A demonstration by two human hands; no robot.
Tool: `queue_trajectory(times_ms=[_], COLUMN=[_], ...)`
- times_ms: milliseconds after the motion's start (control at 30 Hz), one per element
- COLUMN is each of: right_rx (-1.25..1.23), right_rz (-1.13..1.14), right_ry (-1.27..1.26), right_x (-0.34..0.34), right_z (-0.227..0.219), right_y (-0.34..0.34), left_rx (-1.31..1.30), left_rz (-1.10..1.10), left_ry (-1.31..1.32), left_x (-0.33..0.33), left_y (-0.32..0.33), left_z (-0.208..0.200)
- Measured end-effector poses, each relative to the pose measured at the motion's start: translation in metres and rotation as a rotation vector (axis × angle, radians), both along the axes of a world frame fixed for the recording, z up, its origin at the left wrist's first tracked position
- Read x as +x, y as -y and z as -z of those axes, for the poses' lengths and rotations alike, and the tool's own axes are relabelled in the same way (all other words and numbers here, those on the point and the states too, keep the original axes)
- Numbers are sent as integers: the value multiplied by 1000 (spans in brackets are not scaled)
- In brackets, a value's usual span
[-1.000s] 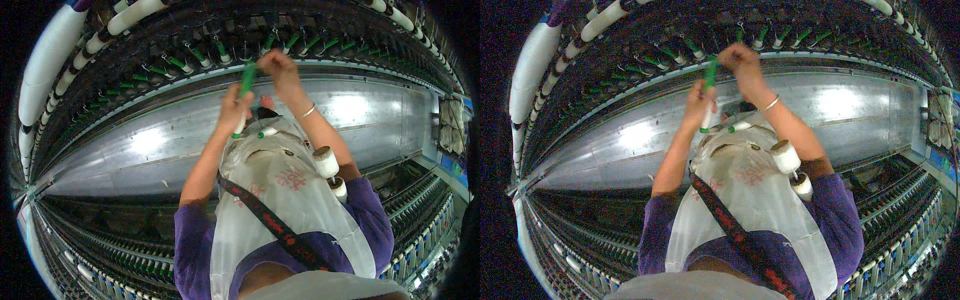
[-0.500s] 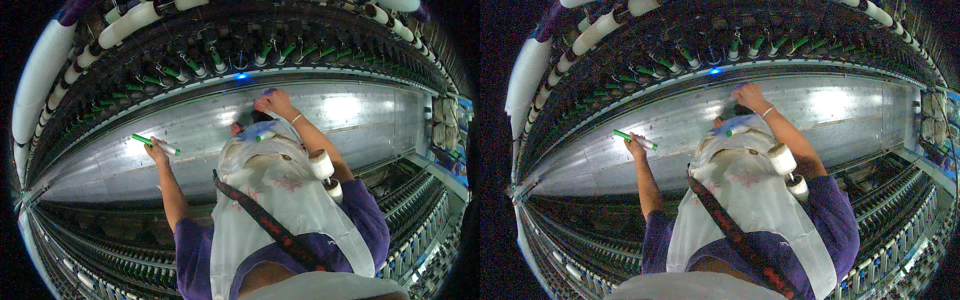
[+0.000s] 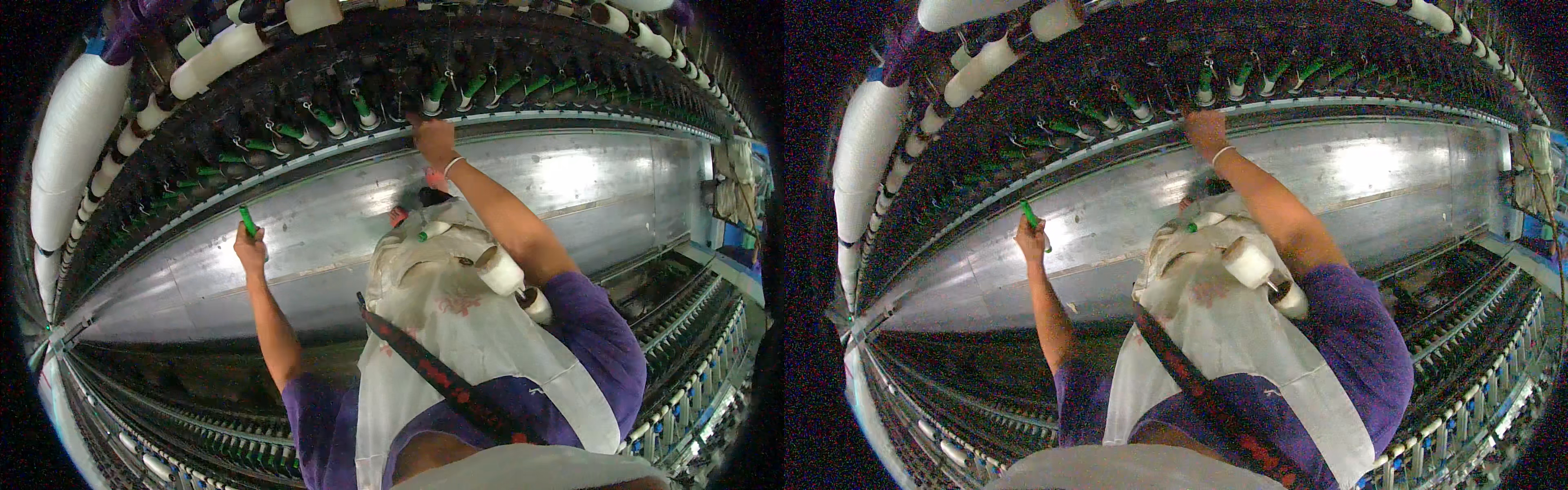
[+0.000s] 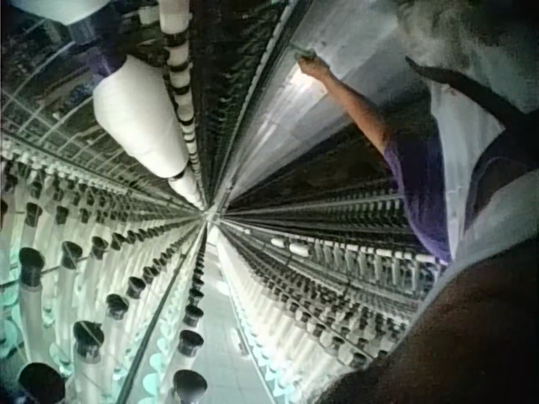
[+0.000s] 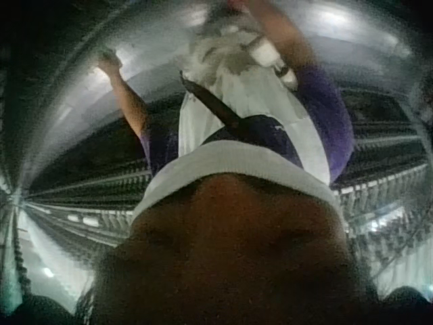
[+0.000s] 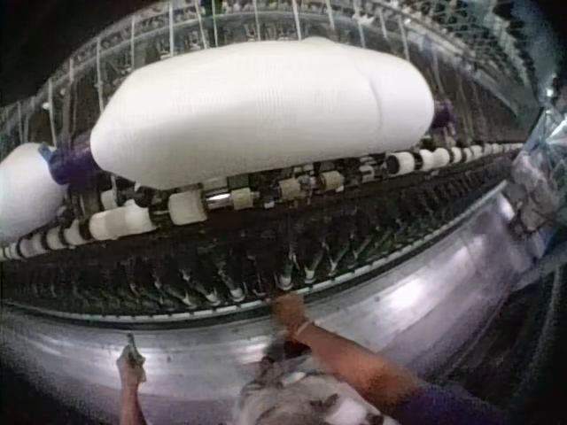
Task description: The person walks along a row of spinning machines and repeatedly uses a green-capped tool to adjust or clean the spindles. They also handle thin threads and small components with both hands, moving between stations to perform similar adjustments.
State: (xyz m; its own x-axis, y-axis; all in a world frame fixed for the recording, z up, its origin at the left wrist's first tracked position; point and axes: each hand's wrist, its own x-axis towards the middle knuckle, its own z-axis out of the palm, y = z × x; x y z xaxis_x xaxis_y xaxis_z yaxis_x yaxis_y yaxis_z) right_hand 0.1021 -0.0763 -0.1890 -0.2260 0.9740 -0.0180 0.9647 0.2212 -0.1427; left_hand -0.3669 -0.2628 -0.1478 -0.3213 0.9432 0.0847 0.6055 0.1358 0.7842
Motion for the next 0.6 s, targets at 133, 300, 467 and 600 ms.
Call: queue_trajectory(times_ms=[133,300,467,600], right_rx=[181,186,-236,-447], right_rz=[116,8,72,-3], right_ry=[-237,-311,-592,-904], right_x=[-21,49,140,113], right_z=[10,-34,-115,-145], right_y=[-2,20,40,50], left_rx=[84,-40,285,535], left_rz=[-51,-302,191,296], left_ry=[166,510,448,184], left_x=[8,84,254,323], left_y=[-12,-18,-70,-153], left_z=[34,33,-53,-113])
